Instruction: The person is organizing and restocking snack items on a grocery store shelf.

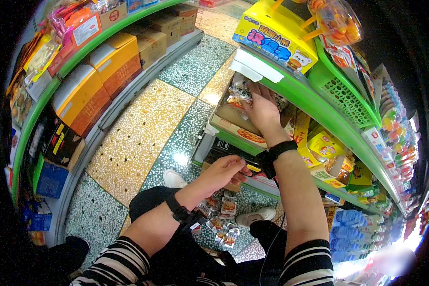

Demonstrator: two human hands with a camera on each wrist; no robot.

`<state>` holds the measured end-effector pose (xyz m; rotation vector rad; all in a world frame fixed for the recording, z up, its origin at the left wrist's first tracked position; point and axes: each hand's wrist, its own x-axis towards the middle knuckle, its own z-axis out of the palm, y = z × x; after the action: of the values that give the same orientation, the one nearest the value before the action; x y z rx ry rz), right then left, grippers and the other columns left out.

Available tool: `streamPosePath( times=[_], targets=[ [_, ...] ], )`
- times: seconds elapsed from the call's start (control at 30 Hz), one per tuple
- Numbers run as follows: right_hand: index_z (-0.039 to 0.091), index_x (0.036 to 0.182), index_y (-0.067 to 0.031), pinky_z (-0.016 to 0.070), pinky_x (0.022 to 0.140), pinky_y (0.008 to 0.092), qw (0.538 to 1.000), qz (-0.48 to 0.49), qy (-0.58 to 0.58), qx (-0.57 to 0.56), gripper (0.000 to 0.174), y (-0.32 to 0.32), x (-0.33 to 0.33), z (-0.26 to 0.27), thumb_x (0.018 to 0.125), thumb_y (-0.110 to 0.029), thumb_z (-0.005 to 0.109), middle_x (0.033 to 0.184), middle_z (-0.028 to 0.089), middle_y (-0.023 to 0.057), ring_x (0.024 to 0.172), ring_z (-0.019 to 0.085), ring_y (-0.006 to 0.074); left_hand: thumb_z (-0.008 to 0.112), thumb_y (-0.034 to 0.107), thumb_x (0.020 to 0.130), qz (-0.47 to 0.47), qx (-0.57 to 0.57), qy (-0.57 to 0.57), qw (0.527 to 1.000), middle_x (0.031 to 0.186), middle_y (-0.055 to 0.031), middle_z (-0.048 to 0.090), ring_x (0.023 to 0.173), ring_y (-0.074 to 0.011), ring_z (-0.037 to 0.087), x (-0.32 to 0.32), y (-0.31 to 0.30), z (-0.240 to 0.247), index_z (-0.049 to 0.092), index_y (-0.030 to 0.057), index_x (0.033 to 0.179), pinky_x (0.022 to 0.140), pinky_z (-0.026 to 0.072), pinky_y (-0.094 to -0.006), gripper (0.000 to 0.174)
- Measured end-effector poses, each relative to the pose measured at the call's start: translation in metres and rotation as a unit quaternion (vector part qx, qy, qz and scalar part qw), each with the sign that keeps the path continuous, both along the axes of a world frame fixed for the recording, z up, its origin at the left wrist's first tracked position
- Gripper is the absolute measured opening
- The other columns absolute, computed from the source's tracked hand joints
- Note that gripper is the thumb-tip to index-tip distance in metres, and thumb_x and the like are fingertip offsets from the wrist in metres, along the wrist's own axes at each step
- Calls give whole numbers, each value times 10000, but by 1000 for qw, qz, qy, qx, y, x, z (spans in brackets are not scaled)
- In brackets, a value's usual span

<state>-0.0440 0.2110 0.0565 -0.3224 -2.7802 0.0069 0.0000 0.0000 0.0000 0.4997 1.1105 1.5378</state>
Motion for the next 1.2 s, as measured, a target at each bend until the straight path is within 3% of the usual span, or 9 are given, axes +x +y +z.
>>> streamPosePath(
  times=[0.07,0.17,0.27,0.37,0.57,0.87,1.07,1.17,1.2],
  targets=[
    [410,1363,-123,336,1080,470,1000,-9,9,-8,735,-4,1,-1,743,-315,754,1482,318,126,1329,338,358,463,316,1010,4,0,3,1000,1012,-42,664,878,-127,650,0,-1,-1,548,60,1062,744,474,-252,274],
    [411,1357,-103,330,1088,451,993,-72,-39,82,731,-31,12,21,747,-319,750,1459,351,139,1322,342,372,464,307,1009,5,5,4,1000,1007,-41,663,867,-123,650,5,5,2,553,61,1051,738,472,-251,265],
    [376,1399,-102,339,1076,437,989,-80,-19,126,722,-26,7,7,802,-349,697,1404,414,151,1305,385,363,468,292,1007,13,-1,4,1000,1009,-42,663,858,-120,650,5,3,0,557,62,1046,736,471,-250,249],
    [392,1383,-106,347,1074,433,991,-71,-16,108,681,-19,0,-2,813,-325,691,1426,383,145,1308,378,352,475,276,1002,15,-8,4,1000,1010,-42,664,852,-119,651,4,3,-2,557,63,1044,730,466,-246,232],
    [412,1353,-87,369,1065,431,991,-48,-3,122,616,-19,5,-1,838,-312,666,1372,428,134,1281,396,370,475,253,1000,11,-9,17,1000,1017,-39,663,850,-116,650,2,2,-2,559,62,1030,715,462,-245,210],
    [460,1320,-93,373,1059,432,992,-46,29,110,555,-23,0,-6,851,-319,652,1357,420,184,1286,387,377,479,235,1001,10,-3,22,1000,1009,-46,668,837,-116,647,3,3,-5,561,58,1024,716,471,-250,196],
    [508,1282,-93,397,1021,468,994,-19,52,99,525,-21,10,0,833,-316,668,1326,449,210,1238,422,417,469,220,1006,13,-1,25,1000,1004,-65,671,835,-119,644,2,0,0,558,47,1033,708,477,-247,196],
    [534,1252,-95,408,1003,488,986,-8,76,149,508,-23,19,4,820,-319,679,1316,460,216,1215,438,434,472,219,1003,27,14,6,1000,978,-71,674,809,-116,633,4,2,-6,560,36,1018,701,479,-249,203],
    [553,1229,-104,378,1022,480,984,5,104,143,515,-22,23,1,781,-296,720,1343,446,216,1222,420,446,486,224,995,33,41,11,999,951,-72,676,782,-106,616,5,2,-13,569,32,997,689,478,-247,209]
  ],
)
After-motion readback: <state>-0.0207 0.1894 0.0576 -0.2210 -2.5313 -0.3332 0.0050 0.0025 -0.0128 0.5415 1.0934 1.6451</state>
